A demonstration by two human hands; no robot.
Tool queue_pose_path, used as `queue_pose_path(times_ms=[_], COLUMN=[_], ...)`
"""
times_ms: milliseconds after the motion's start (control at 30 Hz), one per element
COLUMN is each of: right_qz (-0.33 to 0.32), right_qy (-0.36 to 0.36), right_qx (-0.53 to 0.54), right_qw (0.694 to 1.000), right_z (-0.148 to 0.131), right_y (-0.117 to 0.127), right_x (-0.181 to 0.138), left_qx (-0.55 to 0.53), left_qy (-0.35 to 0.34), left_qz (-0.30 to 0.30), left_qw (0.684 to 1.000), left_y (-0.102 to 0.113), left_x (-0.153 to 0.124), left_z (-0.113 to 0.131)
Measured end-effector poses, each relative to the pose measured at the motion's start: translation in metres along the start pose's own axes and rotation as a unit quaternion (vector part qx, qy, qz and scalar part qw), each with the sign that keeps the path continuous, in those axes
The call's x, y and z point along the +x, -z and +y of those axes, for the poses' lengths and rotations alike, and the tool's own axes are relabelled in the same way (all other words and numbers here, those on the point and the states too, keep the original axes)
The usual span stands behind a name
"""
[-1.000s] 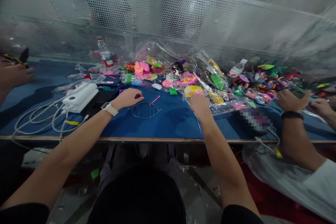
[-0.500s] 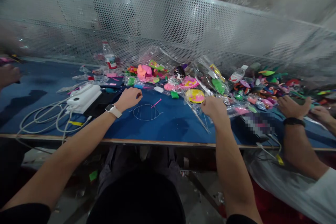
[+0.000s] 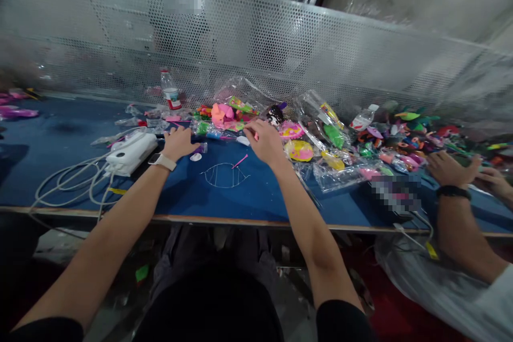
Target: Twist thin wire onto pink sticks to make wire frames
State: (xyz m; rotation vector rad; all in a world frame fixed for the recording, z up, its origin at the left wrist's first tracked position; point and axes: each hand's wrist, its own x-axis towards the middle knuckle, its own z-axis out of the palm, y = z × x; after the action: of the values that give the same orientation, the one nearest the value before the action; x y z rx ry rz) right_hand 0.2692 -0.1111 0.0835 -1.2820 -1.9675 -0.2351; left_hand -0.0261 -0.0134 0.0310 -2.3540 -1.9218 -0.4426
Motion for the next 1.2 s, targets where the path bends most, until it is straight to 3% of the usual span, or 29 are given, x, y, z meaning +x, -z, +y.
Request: queue_pose_path(times_ms=[100,267,367,533,767,1033,1200], right_qz=[-0.011,-0.032,-0.037,0.011,0.037,0.078,0.063], right_qy=[0.013,-0.004,-0.008,-0.043,-0.046,-0.064,-0.07], right_qx=[-0.024,-0.047,-0.024,0.007,0.051,0.094,0.086], right_qw=[1.0,0.998,0.999,0.999,0.997,0.99,0.992], right_z=[0.004,0.019,0.027,0.032,0.034,0.029,0.026], right_y=[-0.027,-0.057,-0.06,-0.052,-0.049,-0.051,-0.05], right_x=[0.01,-0.002,-0.012,-0.012,-0.013,-0.013,-0.011], left_qx=[0.013,0.036,0.044,0.04,0.1,0.085,0.063], left_qy=[0.056,0.041,0.036,0.037,-0.026,0.038,0.018], left_qz=[-0.04,-0.065,-0.069,-0.065,-0.056,0.011,0.058], left_qw=[0.998,0.996,0.996,0.996,0.993,0.996,0.996], left_y=[0.0,-0.007,-0.012,-0.018,-0.025,-0.022,-0.007], left_x=[0.007,0.013,0.019,0.027,0.023,0.008,0.002], left_z=[-0.022,-0.042,-0.048,-0.054,-0.043,-0.02,-0.003])
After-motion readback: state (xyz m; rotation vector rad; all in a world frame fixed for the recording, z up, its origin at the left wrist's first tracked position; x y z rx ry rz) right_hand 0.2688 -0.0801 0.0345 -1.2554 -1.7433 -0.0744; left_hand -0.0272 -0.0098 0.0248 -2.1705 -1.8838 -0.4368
